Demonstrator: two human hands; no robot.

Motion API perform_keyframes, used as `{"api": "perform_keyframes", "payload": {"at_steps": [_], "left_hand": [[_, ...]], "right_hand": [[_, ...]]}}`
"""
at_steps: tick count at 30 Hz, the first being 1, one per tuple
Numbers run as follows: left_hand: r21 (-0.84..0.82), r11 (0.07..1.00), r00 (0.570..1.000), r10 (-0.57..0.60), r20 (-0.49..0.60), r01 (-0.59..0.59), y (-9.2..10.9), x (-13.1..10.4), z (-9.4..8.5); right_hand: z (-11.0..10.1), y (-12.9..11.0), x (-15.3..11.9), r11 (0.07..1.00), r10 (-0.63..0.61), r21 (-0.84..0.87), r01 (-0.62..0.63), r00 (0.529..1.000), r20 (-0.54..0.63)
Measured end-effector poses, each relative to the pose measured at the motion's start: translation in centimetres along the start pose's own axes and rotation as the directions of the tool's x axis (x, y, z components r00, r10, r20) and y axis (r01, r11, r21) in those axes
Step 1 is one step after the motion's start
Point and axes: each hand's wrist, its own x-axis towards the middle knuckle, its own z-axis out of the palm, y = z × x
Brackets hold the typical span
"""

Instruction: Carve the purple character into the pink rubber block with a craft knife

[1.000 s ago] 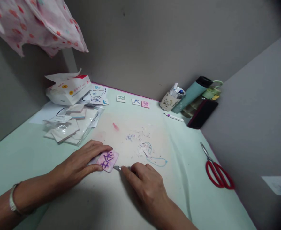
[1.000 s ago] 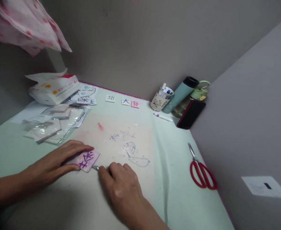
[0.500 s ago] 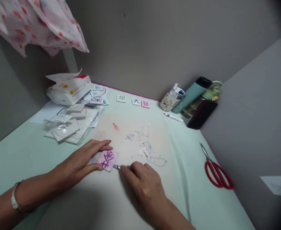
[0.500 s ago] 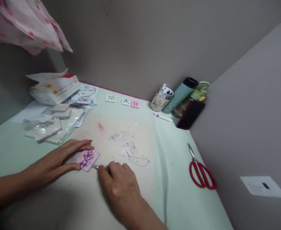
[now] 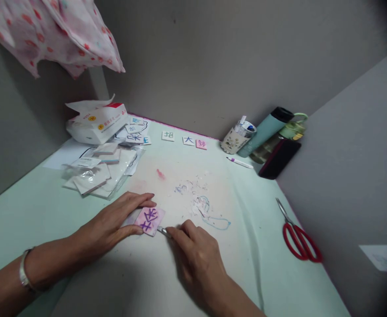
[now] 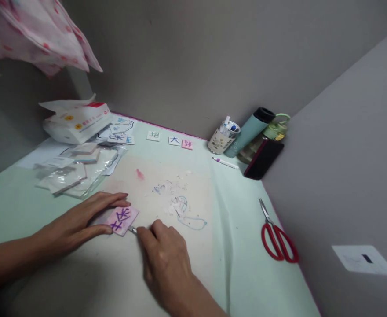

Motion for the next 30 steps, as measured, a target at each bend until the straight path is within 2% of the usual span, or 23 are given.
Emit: {"api": "perform_keyframes", "payload": {"at_steps": [3,7,10,19,30], "left_hand": [[0.000,1.000,1.000,-0.006,-0.005,0.006,0.1,0.0,0.0],[-0.007,1.000,1.000,-0.009,-0.002,0.009,0.0,0.1,-0.1],[-0.011,1.000,1.000,-0.003,-0.017,0.003,-0.2,0.1,-0.1],[0.008,1.000,0.999,-0.018,-0.030,0.018,-0.2,0.1,0.2],[-0.025,0.999,0.999,0.035,-0.041,-0.036,-0.1,0.1,0.4]], "right_hand": [[0.0,0.0,0.1,0.999,-0.008,-0.037,0.008,1.000,-0.004],[-0.6,0.3,0.4,0.972,-0.154,-0.182,0.147,0.988,-0.028],[-1.0,0.7,0.3,0.961,-0.204,-0.195,0.193,0.978,-0.036],[-0.5,0.7,-0.6,0.995,-0.054,-0.088,0.054,0.999,0.000],[-0.3,0.2,1.0,0.966,-0.138,-0.222,0.136,0.990,0.004]]}}
